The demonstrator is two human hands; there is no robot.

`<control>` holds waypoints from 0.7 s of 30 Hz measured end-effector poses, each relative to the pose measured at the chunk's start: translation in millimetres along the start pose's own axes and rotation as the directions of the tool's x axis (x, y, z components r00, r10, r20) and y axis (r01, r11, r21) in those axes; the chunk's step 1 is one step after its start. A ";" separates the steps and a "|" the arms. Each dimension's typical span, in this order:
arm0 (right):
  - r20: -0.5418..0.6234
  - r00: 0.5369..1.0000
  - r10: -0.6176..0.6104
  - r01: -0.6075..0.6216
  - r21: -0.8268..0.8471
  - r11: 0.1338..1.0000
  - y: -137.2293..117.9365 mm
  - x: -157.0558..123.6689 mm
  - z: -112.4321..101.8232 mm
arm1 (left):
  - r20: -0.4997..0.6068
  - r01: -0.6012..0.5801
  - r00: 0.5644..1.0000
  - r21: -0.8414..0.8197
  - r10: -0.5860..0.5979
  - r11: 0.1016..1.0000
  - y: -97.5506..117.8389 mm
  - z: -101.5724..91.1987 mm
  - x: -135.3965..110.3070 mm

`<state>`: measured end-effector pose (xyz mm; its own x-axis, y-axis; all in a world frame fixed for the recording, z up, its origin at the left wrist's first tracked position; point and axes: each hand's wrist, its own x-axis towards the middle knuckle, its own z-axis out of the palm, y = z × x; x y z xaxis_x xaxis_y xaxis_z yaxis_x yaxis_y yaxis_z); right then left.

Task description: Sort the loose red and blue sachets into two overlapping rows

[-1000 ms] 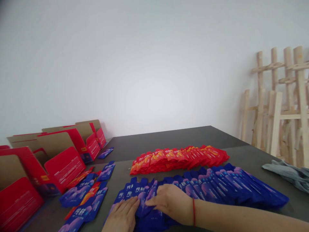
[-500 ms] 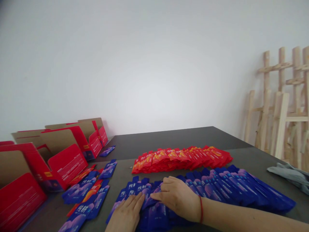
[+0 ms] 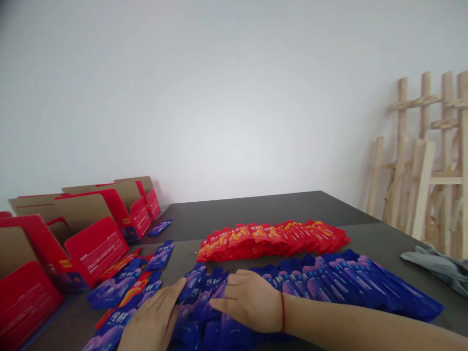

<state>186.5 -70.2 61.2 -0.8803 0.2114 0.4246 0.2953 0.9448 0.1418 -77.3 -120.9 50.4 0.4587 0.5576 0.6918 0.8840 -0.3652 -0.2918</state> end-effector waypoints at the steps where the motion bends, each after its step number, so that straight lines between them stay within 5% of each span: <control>1: 0.038 0.998 -0.048 0.048 0.000 0.999 -3.7 2.4 3.8 | -0.001 0.006 1.000 -0.004 -0.006 1.000 -1.3 1.4 -3.7; 5: 0.163 0.978 -0.126 0.120 0.047 0.992 -12.8 11.1 9.4 | 0.053 0.045 0.998 -0.057 -0.043 0.997 -0.4 6.3 -16.1; 10: 0.209 0.960 0.184 -0.205 0.083 0.975 -13.1 40.1 5.5 | 0.121 0.111 0.988 -0.102 -0.099 0.988 0.1 6.1 -12.8; 14: 0.361 0.836 0.413 -0.475 0.097 0.875 -13.7 66.9 17.8 | 0.107 0.127 0.987 -0.087 -0.117 0.988 -4.6 6.0 -11.0; 17: 0.483 0.755 0.444 -0.537 0.066 0.841 -16.7 72.9 26.6 | 0.109 0.131 0.987 -0.099 -0.120 0.986 -11.4 5.3 -20.2; 21: 0.439 0.796 0.417 -0.487 0.056 0.871 -24.2 67.9 28.4 | 0.144 0.111 0.985 -0.132 -0.091 0.985 -15.6 5.1 -41.0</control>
<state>109.1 -71.7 61.2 -0.7405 0.6720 0.0048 0.6655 0.7343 -0.1338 -109.4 -134.3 23.3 0.3841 0.6902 0.6132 0.9098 -0.3963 -0.1238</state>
